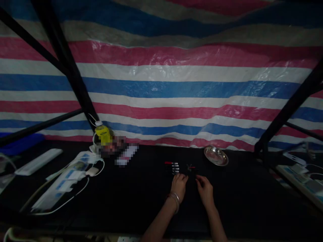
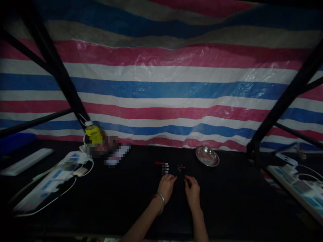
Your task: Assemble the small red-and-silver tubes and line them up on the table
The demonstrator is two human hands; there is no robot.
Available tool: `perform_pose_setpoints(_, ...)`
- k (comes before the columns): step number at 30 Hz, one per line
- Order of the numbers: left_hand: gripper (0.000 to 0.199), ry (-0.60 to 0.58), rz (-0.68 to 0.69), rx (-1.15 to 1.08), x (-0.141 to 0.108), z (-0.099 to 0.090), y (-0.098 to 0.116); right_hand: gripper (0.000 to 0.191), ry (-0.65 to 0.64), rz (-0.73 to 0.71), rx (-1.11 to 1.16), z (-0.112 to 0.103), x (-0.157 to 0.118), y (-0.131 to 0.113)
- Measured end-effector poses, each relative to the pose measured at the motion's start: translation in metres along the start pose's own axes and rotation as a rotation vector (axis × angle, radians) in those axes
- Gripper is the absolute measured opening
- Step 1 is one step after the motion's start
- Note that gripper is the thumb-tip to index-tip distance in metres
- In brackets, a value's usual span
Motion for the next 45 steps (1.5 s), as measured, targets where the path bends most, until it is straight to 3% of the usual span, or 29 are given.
perform_pose_setpoints(4, 0.036, 0.180, 0.023, -0.297, -0.006, -0.002, -0.005, 0.028, -0.109, 0.029, 0.254, 0.011, -0.001, -0.010)
perform_pose_setpoints(9, 0.027, 0.313, 0.070, -0.576, -0.008, -0.004, -0.011, 0.034, -0.207, 0.131, 0.461, 0.020, 0.004, -0.025)
perform_pose_setpoints(14, 0.021, 0.422, 0.034, -0.636, -0.008, -0.005, -0.016, 0.035, -0.232, 0.223, 0.552, 0.023, 0.010, -0.028)
perform_pose_setpoints(22, 0.023, 0.521, 0.112, -0.593, -0.013, -0.008, -0.014, 0.033, -0.282, 0.247, 0.773, 0.031, 0.022, -0.025)
perform_pose_setpoints(28, 0.021, 0.464, 0.126, -0.590, -0.014, -0.010, -0.012, 0.033, -0.375, 0.255, 0.804, 0.032, 0.021, -0.025)
perform_pose_setpoints(34, 0.019, 0.467, 0.101, -0.593, -0.013, -0.008, -0.013, 0.040, -0.218, 0.297, 0.911, 0.029, 0.020, -0.031)
perform_pose_setpoints(45, 0.021, 0.428, 0.155, -0.617, -0.013, -0.009, -0.010, 0.039, -0.126, 0.338, 0.974, 0.041, 0.016, -0.037)
Point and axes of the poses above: each hand's wrist, its own x-axis towards the middle knuckle, its own z-axis out of the palm, y = z × x, the point moved 1 cm from there along x, towards the middle knuckle, and after that the axes turned 9 degrees about -y, right-handed, at the moved point
